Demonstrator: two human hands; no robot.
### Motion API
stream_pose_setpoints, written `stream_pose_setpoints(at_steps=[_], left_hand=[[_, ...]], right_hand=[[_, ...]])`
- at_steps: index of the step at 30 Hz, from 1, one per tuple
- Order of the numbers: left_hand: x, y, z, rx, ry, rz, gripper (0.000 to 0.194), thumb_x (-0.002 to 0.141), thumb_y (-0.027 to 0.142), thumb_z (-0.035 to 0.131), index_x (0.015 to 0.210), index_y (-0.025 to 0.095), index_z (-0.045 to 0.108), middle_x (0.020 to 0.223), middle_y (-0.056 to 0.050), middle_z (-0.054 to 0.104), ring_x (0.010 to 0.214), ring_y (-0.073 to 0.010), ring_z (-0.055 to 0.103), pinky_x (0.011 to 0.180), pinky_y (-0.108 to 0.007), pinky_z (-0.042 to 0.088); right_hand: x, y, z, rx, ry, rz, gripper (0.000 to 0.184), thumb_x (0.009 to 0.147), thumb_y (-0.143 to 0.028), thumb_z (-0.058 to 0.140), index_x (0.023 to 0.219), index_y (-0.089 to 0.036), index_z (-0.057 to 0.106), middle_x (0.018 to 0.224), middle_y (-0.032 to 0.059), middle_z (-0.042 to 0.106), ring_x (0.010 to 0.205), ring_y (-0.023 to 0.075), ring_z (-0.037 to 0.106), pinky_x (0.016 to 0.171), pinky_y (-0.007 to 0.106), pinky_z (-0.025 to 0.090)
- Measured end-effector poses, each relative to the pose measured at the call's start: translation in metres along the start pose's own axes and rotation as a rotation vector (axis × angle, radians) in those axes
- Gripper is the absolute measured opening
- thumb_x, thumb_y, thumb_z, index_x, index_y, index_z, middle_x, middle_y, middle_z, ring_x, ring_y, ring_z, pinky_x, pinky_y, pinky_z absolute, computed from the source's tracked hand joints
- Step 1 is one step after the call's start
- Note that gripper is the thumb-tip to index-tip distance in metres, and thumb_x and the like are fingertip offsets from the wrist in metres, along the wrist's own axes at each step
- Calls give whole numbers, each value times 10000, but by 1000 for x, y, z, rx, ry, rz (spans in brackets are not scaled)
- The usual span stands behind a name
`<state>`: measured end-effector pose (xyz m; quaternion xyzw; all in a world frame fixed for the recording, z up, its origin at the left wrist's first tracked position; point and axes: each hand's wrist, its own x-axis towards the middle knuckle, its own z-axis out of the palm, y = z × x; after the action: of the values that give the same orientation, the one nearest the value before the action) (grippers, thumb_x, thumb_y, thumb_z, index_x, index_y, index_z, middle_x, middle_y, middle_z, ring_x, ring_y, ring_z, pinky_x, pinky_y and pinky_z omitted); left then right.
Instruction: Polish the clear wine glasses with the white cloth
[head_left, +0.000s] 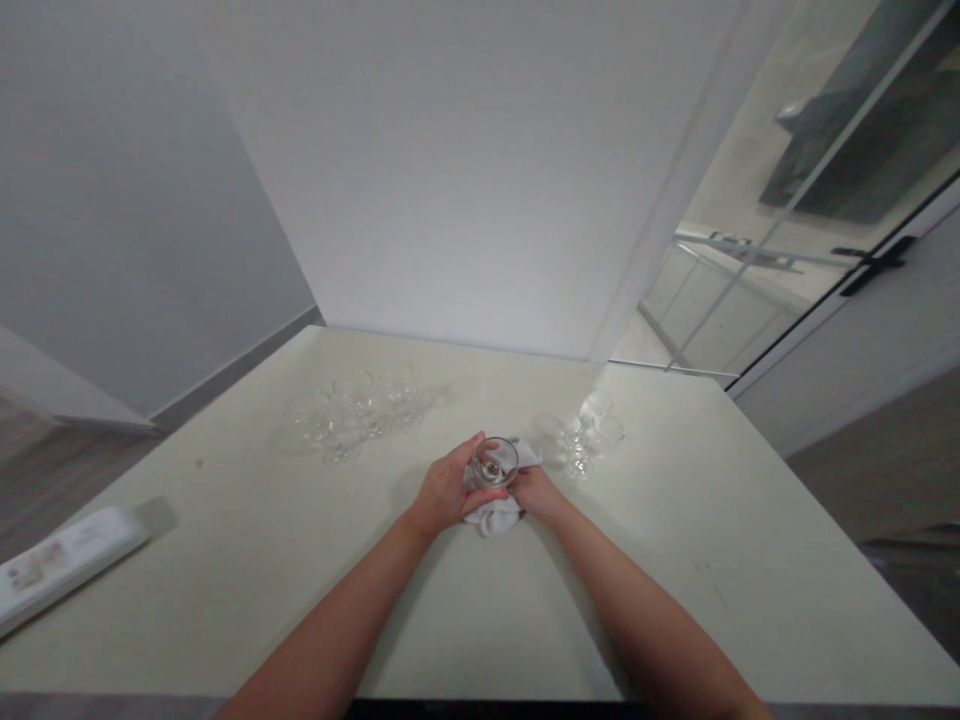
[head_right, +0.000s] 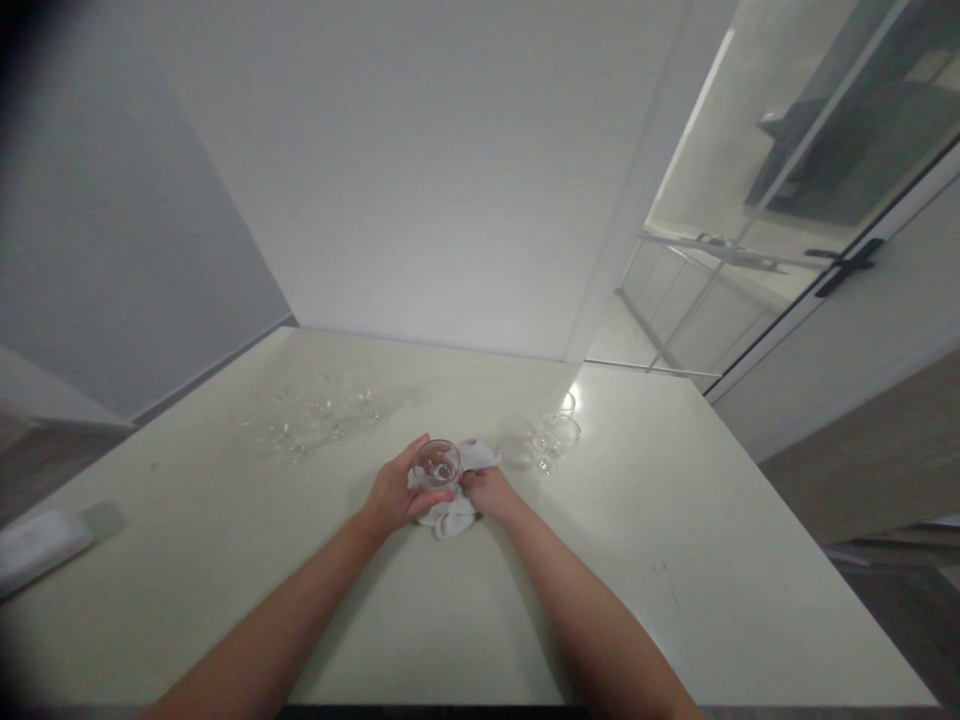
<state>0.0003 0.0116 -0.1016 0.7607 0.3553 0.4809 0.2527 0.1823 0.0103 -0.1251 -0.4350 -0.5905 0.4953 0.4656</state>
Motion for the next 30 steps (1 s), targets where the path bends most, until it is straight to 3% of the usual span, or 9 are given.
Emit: stream_pose_setpoints(at_steps=[8,15,21,25,30], left_hand=[[4,9,-1,-78,98,9,851,713,518,788,1418,245,397,1123,-113,705,950,-255,701,954,-442,517],[16,7,2,-312,404,-149,725,832,396,701,1440,267,329,1101,-81,638,883,-179,677,727,-303,571],[29,8,-7,-320,565,-139,730,828,380,712,1434,289,315,1153,-75,601,915,-153,656,776,-290,566],[31,6,-9,-312,554,-209,742,833,405,699,1446,288,297,1179,-88,589,948,-160,637,769,-285,551],[30,-5,-3,-272,454,-319,747,821,433,697,1446,291,313,1198,-88,586,998,-181,619,800,-316,533]], right_hand=[[-3,-2,3,40,16,90,314,740,-269,582,1027,-210,698,1038,43,744,946,206,677,894,363,533],[-3,-10,3,85,-23,36,307,753,-401,698,996,-214,712,1054,56,745,1023,228,669,1045,446,456],[-7,-16,5,37,-53,65,297,754,-408,704,965,-200,728,958,42,754,940,227,681,986,443,500],[-7,-15,5,14,-53,48,290,764,-388,691,976,-193,729,973,41,755,935,222,679,992,443,494],[-6,-12,3,31,-66,23,295,771,-382,694,1000,-200,727,1062,53,748,1013,228,674,1041,455,459]])
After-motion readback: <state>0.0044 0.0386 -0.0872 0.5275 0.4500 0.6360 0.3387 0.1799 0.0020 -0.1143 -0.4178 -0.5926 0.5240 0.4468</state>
